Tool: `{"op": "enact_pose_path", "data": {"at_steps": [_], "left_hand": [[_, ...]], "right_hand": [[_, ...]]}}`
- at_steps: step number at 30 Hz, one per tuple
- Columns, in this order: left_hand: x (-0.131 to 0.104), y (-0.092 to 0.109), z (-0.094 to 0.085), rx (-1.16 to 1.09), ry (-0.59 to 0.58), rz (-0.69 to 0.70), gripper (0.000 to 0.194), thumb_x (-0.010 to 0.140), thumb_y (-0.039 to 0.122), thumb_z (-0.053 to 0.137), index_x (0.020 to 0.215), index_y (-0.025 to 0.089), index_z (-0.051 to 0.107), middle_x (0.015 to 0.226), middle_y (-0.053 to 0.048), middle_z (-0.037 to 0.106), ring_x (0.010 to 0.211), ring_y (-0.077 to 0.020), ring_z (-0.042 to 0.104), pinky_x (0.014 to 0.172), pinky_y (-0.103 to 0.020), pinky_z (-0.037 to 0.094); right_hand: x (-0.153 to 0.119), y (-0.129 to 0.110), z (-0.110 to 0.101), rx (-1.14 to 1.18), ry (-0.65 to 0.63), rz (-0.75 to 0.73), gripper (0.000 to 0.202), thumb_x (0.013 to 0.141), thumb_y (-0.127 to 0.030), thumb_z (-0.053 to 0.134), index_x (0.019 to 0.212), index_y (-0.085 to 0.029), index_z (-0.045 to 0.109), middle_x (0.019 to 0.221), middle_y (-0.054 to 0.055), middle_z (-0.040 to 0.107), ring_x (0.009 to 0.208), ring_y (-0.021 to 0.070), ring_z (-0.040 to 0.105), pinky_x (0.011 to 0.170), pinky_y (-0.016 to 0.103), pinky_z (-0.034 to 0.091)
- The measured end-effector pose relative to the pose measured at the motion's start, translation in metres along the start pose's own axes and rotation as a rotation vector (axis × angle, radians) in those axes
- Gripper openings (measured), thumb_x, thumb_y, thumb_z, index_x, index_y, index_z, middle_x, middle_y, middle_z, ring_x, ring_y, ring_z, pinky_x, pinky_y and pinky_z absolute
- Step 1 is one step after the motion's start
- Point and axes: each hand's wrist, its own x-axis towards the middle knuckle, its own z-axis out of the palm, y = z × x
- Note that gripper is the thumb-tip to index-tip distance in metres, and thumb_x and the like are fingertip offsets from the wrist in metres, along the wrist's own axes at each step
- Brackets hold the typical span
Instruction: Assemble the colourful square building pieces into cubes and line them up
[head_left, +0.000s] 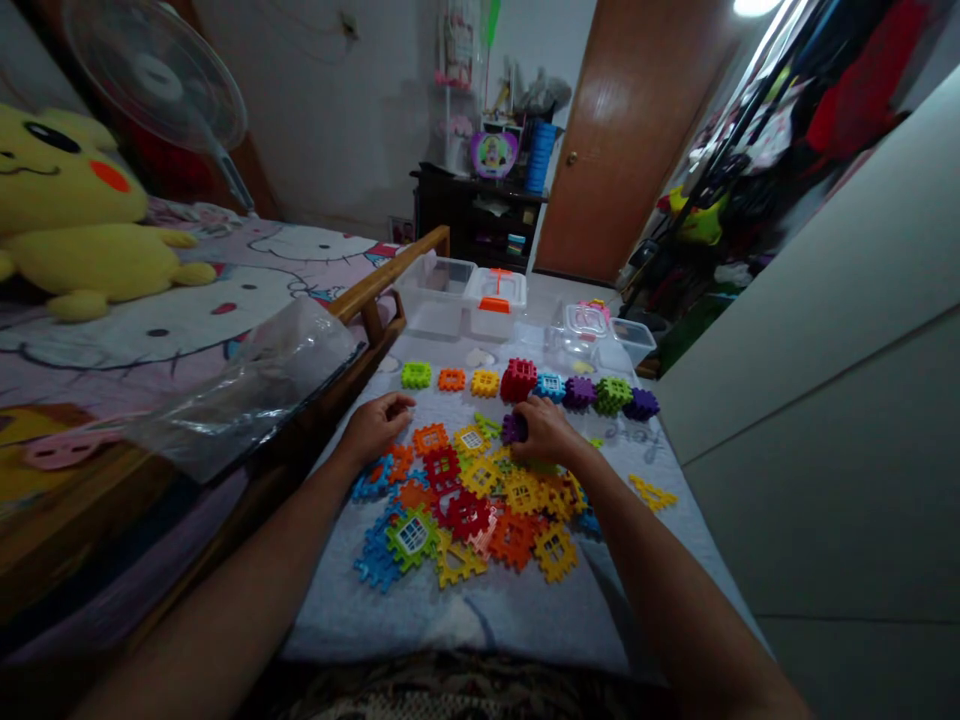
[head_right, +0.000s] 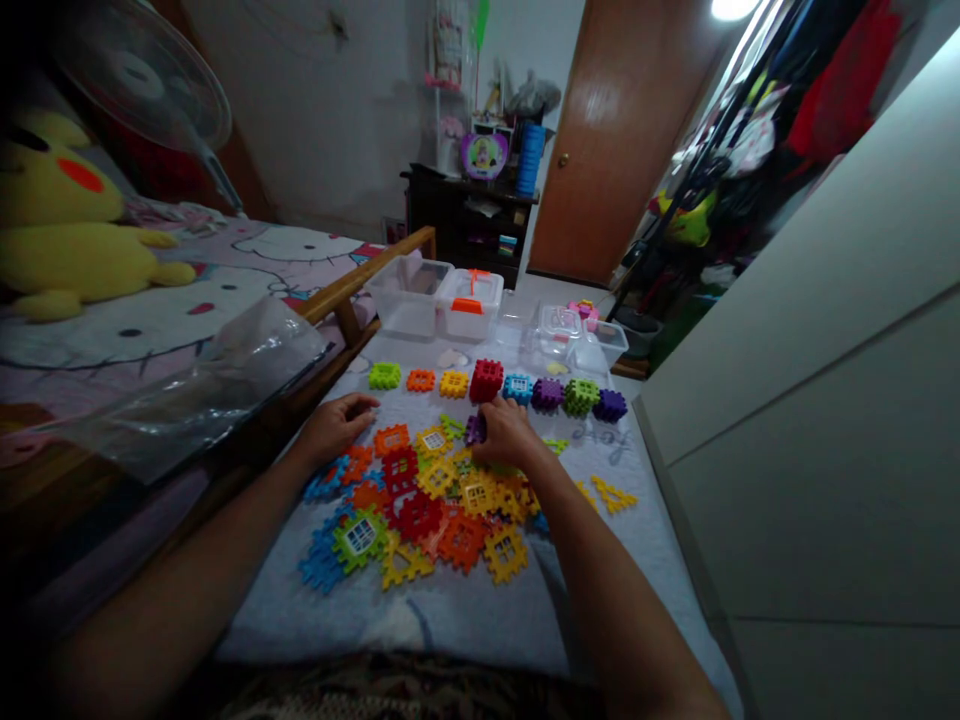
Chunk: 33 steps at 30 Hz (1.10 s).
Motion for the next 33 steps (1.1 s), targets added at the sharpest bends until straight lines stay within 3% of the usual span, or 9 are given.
{"op": "enact_pose_path", "data": {"at_steps": [3,6,12,15,21,33], "left_hand": [[-0.001,0.004,-0.001,-0.005,-0.006,-0.024,0.041,0.073,0.048,0.058,0.098,0.018,0.071,0.076,-0.001,0.068,0.072,-0.0200,0.063,0.068,-0.029,0.047],[-0.001,0.006,-0.002,0.004,-0.009,-0.039,0.042,0.072,0.049,0.057,0.098,0.019,0.071,0.077,-0.001,0.068,0.072,-0.0204,0.063,0.068,-0.029,0.047],[-0.002,0.009,-0.003,0.002,-0.016,-0.056,0.044,0.071,0.051,0.058,0.098,0.019,0.070,0.079,-0.002,0.070,0.073,-0.0209,0.064,0.069,-0.029,0.048],[-0.002,0.011,-0.004,-0.018,-0.004,-0.060,0.044,0.070,0.052,0.059,0.096,0.019,0.071,0.080,-0.003,0.070,0.074,-0.0214,0.064,0.070,-0.030,0.048],[-0.002,0.006,-0.003,-0.030,-0.014,-0.062,0.044,0.071,0.053,0.060,0.097,0.019,0.071,0.081,-0.003,0.071,0.075,-0.0214,0.065,0.072,-0.030,0.049],[-0.003,0.007,-0.003,-0.027,-0.013,-0.058,0.044,0.071,0.051,0.059,0.098,0.018,0.070,0.080,-0.003,0.069,0.076,-0.0211,0.063,0.071,-0.030,0.048]], "right_hand": [[-0.010,0.006,-0.013,-0.009,0.064,-0.044,0.050,0.071,-0.039,0.072,0.115,-0.017,0.063,0.115,0.012,0.060,0.105,0.0283,0.053,0.091,0.039,0.040],[-0.018,0.028,-0.034,-0.026,0.098,-0.030,0.050,0.072,-0.034,0.070,0.118,-0.017,0.061,0.113,0.011,0.060,0.105,0.0280,0.052,0.091,0.038,0.040],[-0.006,0.089,-0.067,-0.167,0.137,0.207,0.052,0.071,-0.033,0.068,0.121,-0.019,0.061,0.119,0.014,0.059,0.109,0.0332,0.049,0.087,0.040,0.040],[0.005,0.104,-0.069,-0.202,0.082,0.257,0.055,0.071,-0.034,0.068,0.123,-0.019,0.062,0.123,0.015,0.058,0.112,0.0352,0.048,0.089,0.042,0.040],[0.015,0.109,-0.063,-0.228,0.007,0.266,0.056,0.072,-0.036,0.068,0.125,-0.021,0.061,0.125,0.015,0.058,0.114,0.0356,0.048,0.089,0.042,0.040],[0.017,0.112,-0.050,-0.240,-0.001,0.273,0.059,0.074,-0.036,0.071,0.129,-0.021,0.058,0.130,0.015,0.058,0.119,0.0378,0.046,0.093,0.047,0.038]]}}
